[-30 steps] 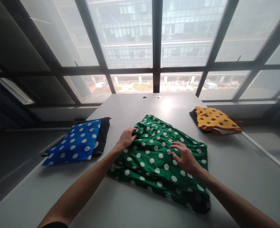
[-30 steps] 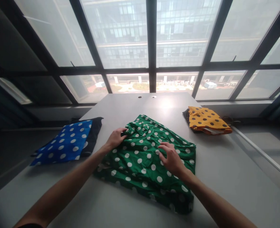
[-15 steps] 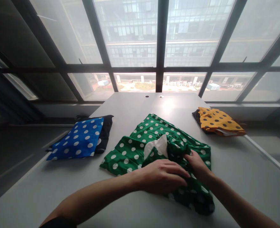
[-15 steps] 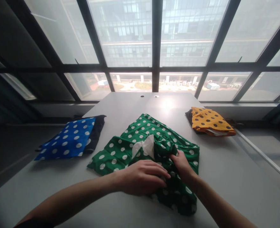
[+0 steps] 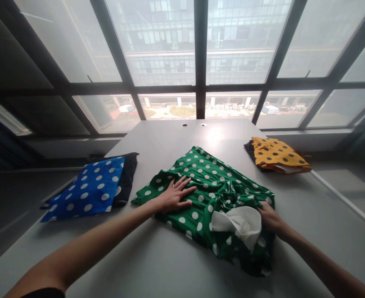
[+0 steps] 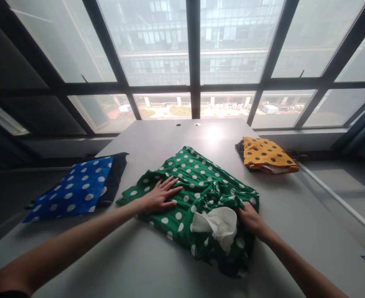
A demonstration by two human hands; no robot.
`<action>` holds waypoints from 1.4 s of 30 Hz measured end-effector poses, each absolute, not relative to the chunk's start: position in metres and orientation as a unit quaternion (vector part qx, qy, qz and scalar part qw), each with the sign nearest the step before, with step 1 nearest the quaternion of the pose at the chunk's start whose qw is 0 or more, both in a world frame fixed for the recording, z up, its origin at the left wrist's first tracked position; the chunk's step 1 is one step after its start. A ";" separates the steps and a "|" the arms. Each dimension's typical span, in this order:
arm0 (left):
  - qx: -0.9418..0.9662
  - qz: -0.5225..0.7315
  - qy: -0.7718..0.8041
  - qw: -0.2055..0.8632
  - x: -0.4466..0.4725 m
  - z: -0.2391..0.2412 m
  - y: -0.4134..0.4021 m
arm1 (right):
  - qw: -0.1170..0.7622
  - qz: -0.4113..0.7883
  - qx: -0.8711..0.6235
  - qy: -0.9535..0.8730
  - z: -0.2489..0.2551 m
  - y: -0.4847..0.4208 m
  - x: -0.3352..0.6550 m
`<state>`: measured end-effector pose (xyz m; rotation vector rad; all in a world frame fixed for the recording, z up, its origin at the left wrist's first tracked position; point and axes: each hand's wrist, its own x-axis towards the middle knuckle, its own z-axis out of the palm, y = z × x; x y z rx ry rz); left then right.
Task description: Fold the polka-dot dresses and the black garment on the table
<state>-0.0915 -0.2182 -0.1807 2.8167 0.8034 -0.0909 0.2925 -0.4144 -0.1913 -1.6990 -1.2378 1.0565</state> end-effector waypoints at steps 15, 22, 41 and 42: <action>0.864 0.144 0.463 0.136 0.006 -0.144 -0.143 | 0.432 0.522 -0.596 -0.431 -0.164 -0.373 0.219; 0.861 0.255 0.402 0.181 -0.019 -0.146 -0.214 | 0.329 0.458 -0.598 -0.569 -0.157 -0.402 0.241; 0.851 0.180 0.475 0.136 -0.085 -0.126 -0.274 | 0.269 0.309 -0.689 -0.597 -0.140 -0.429 0.283; 0.849 0.173 0.472 0.164 -0.067 -0.125 -0.272 | 0.301 0.282 -0.686 -0.599 -0.137 -0.420 0.275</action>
